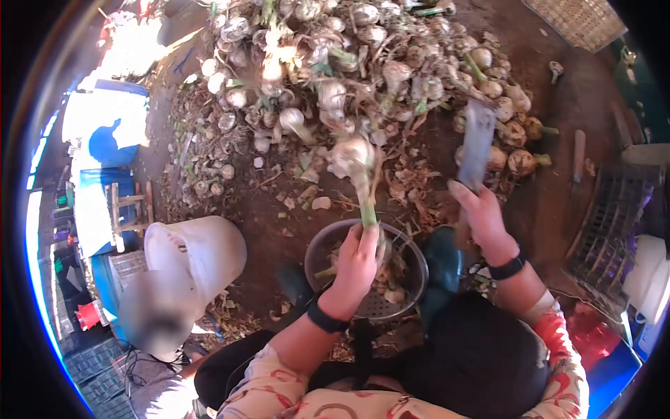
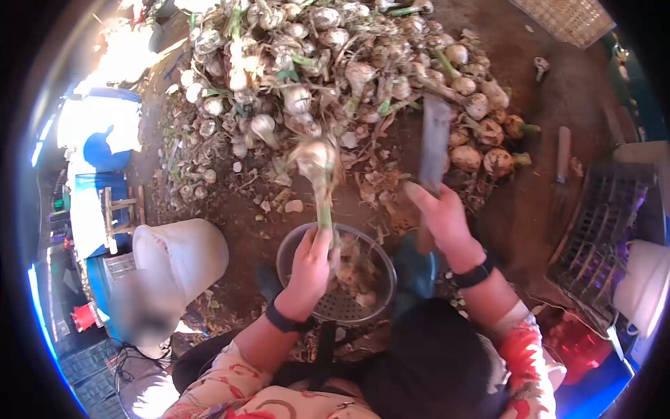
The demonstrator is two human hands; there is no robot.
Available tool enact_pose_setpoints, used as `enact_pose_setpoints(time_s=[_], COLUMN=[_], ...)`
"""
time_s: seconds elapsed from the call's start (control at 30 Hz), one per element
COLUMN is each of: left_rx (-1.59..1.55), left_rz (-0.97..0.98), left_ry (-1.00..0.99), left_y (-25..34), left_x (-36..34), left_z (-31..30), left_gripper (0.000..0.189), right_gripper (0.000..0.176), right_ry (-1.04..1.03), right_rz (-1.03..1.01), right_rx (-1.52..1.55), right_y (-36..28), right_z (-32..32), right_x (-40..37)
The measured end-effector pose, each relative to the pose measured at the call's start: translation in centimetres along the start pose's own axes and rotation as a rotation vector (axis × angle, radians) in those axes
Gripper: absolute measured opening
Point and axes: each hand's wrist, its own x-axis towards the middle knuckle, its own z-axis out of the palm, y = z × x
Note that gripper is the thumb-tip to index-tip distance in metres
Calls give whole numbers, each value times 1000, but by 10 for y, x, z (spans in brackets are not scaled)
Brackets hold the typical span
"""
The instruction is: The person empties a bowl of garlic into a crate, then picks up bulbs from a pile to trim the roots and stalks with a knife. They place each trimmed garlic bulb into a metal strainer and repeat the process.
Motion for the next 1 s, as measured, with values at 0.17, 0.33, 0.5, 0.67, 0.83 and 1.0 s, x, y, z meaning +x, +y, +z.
enact_pose_setpoints(time_s=[0.17,0.33,0.5,0.67,0.83,1.0], left_rx=[948,902,298,-172,430,266], left_rz=[419,599,564,261,730,610], left_ry=[-208,-206,-83,76,217,-317], left_y=[-23,7,-16,-30,-18,-30], left_x=[-45,-47,-35,-19,-13,-8], left_z=[1,-3,38,43,56,60], left_gripper=[25,55,55,31,33,70], right_gripper=[32,19,7,7,10,12], right_ry=[-44,-107,-113,-79,100,305], right_rz=[-9,2,-397,-388,-405,-323], right_rx=[99,271,-49,289,271,348], right_y=[-9,-18,2,16,-10,-32], right_z=[-5,-4,31,42,47,36], right_x=[1,-26,-46,-39,-21,-13])
